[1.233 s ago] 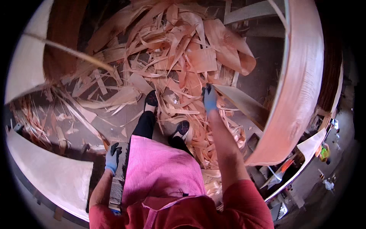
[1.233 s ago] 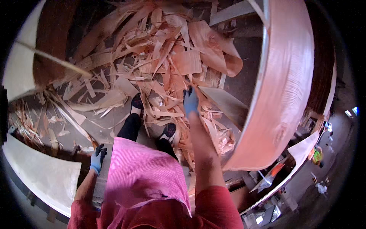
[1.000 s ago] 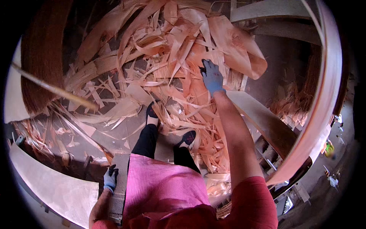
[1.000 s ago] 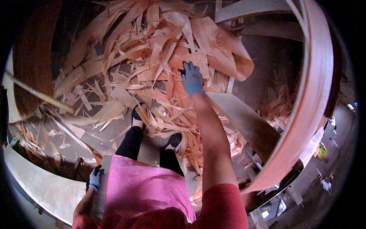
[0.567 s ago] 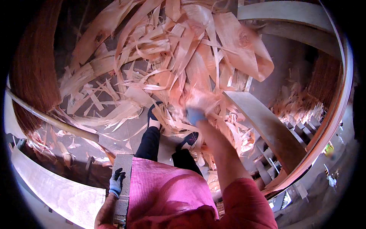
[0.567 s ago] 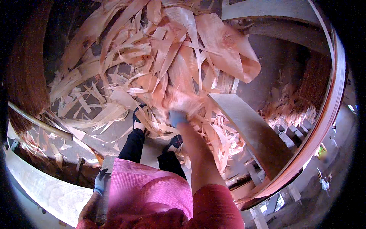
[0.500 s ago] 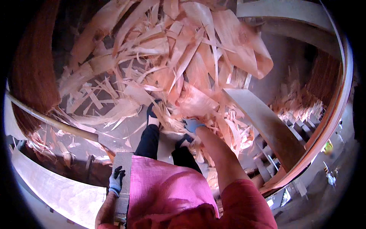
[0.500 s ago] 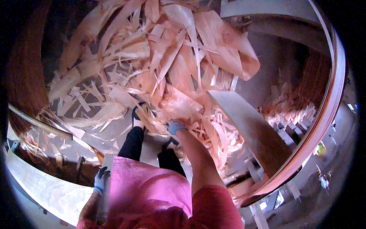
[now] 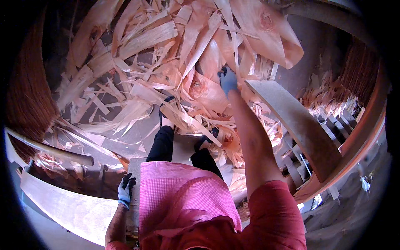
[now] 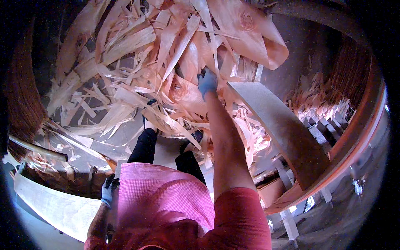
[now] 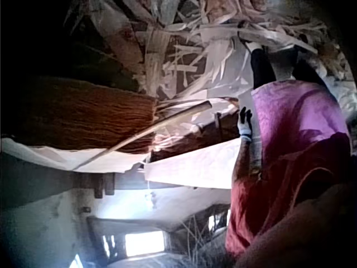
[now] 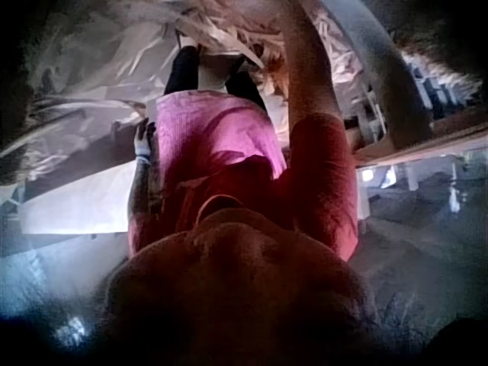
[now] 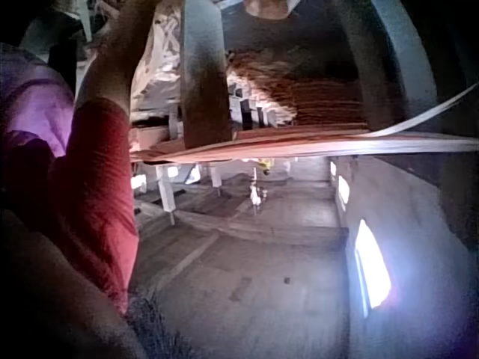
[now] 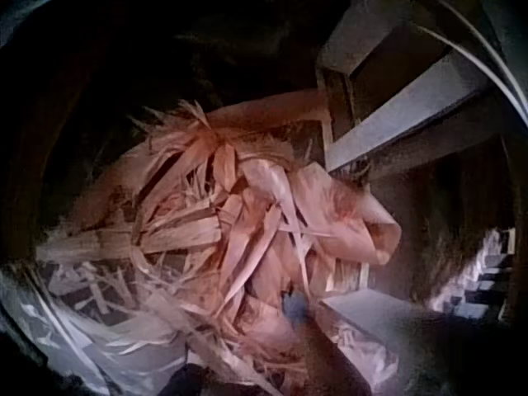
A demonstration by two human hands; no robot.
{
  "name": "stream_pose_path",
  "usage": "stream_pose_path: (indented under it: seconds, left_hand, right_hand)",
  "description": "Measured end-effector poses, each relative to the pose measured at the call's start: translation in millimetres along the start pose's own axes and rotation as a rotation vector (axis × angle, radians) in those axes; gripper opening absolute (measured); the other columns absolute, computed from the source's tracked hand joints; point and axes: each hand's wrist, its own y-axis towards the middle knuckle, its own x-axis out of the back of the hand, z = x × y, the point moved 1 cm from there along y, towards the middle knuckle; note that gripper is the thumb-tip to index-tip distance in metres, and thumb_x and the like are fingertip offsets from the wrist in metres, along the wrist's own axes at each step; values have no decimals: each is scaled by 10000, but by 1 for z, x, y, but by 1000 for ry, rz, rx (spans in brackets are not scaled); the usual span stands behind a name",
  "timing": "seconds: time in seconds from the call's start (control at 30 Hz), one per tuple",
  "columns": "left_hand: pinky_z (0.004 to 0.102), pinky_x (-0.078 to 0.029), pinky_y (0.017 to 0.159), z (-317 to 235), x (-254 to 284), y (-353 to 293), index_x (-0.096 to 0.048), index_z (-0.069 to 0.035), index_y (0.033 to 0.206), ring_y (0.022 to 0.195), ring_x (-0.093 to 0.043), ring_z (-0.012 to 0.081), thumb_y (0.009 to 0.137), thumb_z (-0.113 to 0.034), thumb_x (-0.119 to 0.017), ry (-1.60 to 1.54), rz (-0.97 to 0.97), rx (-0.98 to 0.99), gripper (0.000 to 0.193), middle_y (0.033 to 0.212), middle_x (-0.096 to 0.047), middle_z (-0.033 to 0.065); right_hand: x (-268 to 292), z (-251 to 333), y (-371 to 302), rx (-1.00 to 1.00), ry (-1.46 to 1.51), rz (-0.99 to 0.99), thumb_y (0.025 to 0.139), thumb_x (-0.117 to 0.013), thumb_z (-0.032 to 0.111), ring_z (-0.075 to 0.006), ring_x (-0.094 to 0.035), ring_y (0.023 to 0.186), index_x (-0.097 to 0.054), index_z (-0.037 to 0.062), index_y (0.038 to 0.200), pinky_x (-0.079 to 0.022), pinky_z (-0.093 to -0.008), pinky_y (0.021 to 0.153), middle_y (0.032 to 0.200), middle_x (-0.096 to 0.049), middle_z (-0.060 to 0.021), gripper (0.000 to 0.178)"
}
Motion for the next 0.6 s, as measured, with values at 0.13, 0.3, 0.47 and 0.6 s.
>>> stream_pose_path:
  seconds: [0.13, 0.3, 0.47, 0.6]
  left_hand:
    - [318, -524, 861, -6, 6, -5, -545, -5, 1300, 1051, -631, 211, 982, -75, -523, 6, -40, 15, 327, 1263, -605, 91]
    - [305, -523, 832, -9, 1, -1, -549, -8, 1297, 994, -642, 187, 951, -78, -577, 52, -59, -93, 354, 1155, -651, 101]
    - [287, -484, 893, -66, -51, 6, -541, -36, 1317, 960, -630, 164, 945, -91, -557, 160, 13, -198, 376, 1101, -663, 77]
    - [308, -472, 949, -96, -86, 2, -512, -22, 1338, 1056, -599, 181, 948, -67, -539, 54, 101, -265, 393, 1198, -614, 108]
  right_hand:
    - [6, -10, -44, -159, 533, 87, 837, -687, 157, -336, -665, 897, -686, -1, 1033, -514, -390, 812, 991, -695, -201, 252]
    - [85, 34, -126, -209, 662, 237, 850, -649, 33, -157, -675, 824, -691, -5, 1018, -521, -295, 783, 924, -723, -87, 178]
    - [127, 40, -212, -219, 564, 170, 841, -658, 3, -136, -669, 810, -675, -16, 1019, -526, -277, 784, 914, -719, -80, 179]
    - [141, 52, -236, -207, 530, 192, 840, -677, 20, -126, -661, 821, -667, -12, 1045, -525, -281, 787, 933, -716, -81, 208]
